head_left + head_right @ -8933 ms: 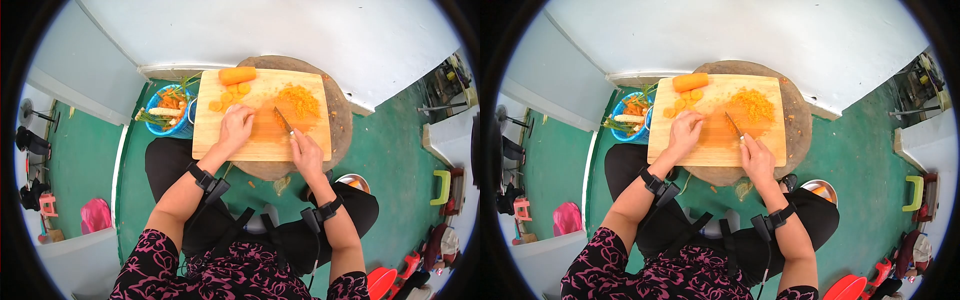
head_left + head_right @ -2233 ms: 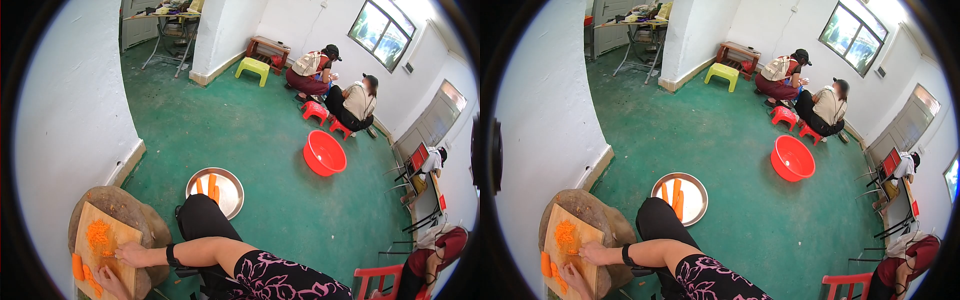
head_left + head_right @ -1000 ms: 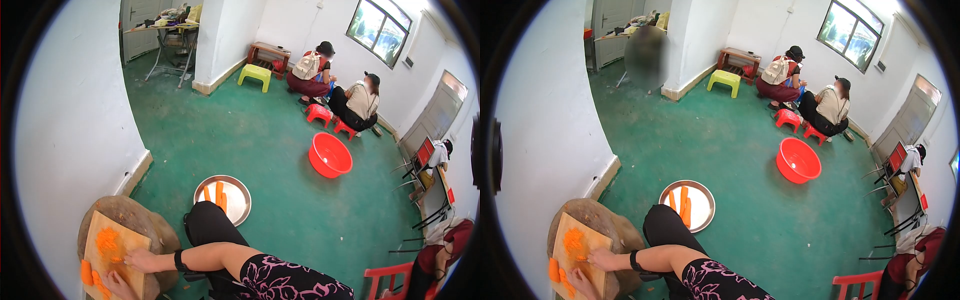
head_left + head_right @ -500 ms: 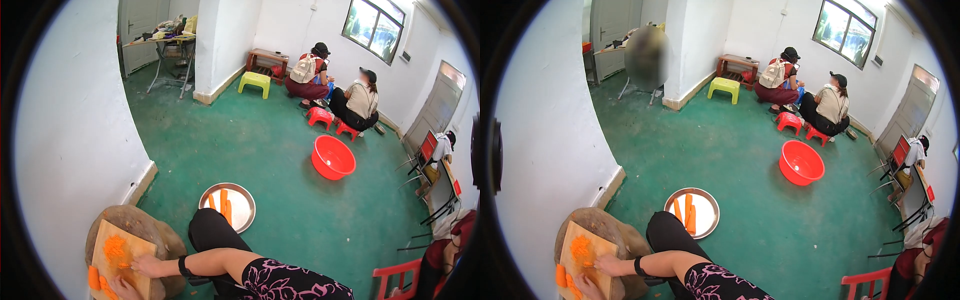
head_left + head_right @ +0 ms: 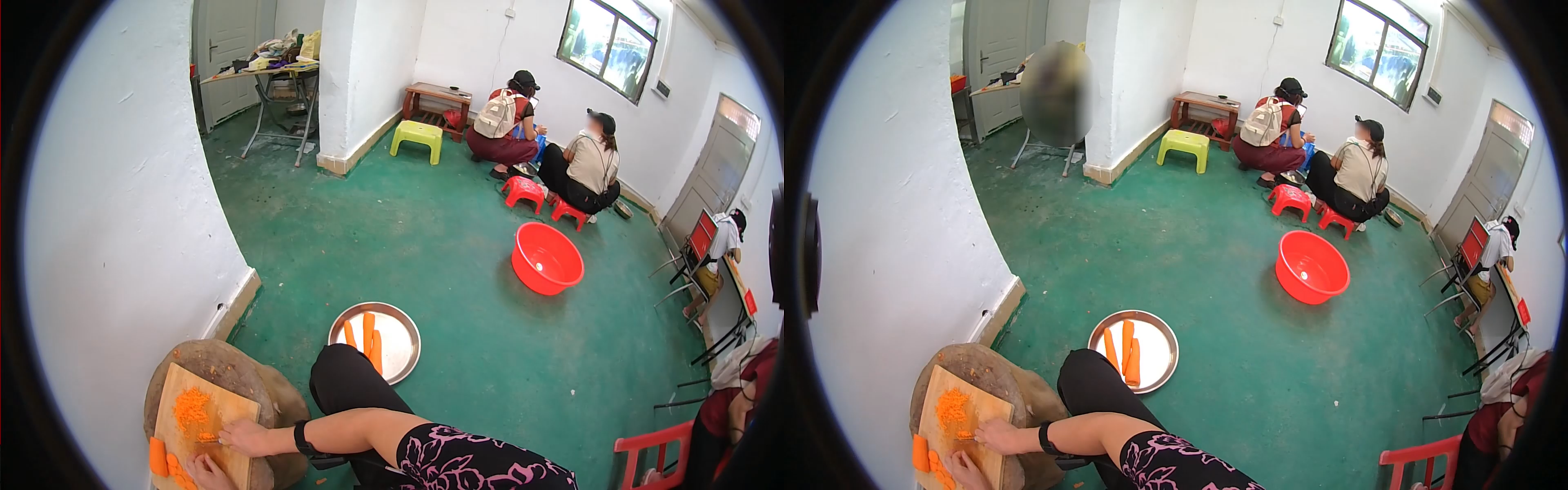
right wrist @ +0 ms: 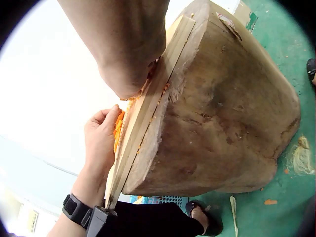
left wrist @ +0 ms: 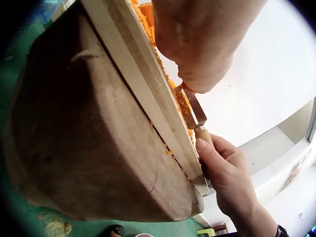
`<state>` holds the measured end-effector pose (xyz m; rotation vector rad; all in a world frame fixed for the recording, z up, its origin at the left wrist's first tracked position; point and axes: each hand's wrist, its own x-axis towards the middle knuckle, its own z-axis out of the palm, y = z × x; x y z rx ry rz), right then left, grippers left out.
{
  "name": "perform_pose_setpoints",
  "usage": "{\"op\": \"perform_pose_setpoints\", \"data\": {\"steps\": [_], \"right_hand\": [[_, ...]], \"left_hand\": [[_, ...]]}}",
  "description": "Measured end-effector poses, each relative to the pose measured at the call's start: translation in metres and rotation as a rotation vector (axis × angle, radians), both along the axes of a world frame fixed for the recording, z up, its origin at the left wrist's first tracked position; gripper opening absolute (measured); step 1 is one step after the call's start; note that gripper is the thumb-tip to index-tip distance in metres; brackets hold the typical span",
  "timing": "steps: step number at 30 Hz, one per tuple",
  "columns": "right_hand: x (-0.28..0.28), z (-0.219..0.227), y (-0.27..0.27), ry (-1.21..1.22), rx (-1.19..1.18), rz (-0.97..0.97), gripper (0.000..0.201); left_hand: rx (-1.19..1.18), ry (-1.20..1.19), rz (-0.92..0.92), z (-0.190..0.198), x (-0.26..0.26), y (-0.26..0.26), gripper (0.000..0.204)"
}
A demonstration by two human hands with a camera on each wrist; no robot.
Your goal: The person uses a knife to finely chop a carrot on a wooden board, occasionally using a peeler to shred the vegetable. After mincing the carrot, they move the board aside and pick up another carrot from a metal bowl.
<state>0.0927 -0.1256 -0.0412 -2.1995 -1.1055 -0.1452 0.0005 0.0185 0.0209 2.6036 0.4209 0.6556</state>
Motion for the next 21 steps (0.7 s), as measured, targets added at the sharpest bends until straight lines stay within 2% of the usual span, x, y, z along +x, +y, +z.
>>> {"op": "perform_pose_setpoints", "data": {"steps": [3, 9, 12, 21], "right_hand": [[0.0, 0.0, 0.0, 0.0, 0.015, 0.002, 0.033], [-0.001, 0.002, -0.001, -0.055, 0.042, 0.003, 0.024], [-0.002, 0.005, -0.002, -0.014, 0.038, -0.012, 0.025], [-0.003, 0.006, -0.003, -0.013, 0.037, -0.012, 0.025]], "left_hand": [[0.084, -0.025, -0.022, 0.004, -0.002, -0.003, 0.024], [-0.044, 0.028, -0.041, 0.005, -0.002, -0.002, 0.023], [0.03, -0.024, -0.062, 0.005, -0.002, -0.001, 0.023], [0.015, -0.011, -0.053, -0.004, -0.001, 0.004, 0.024]]}}
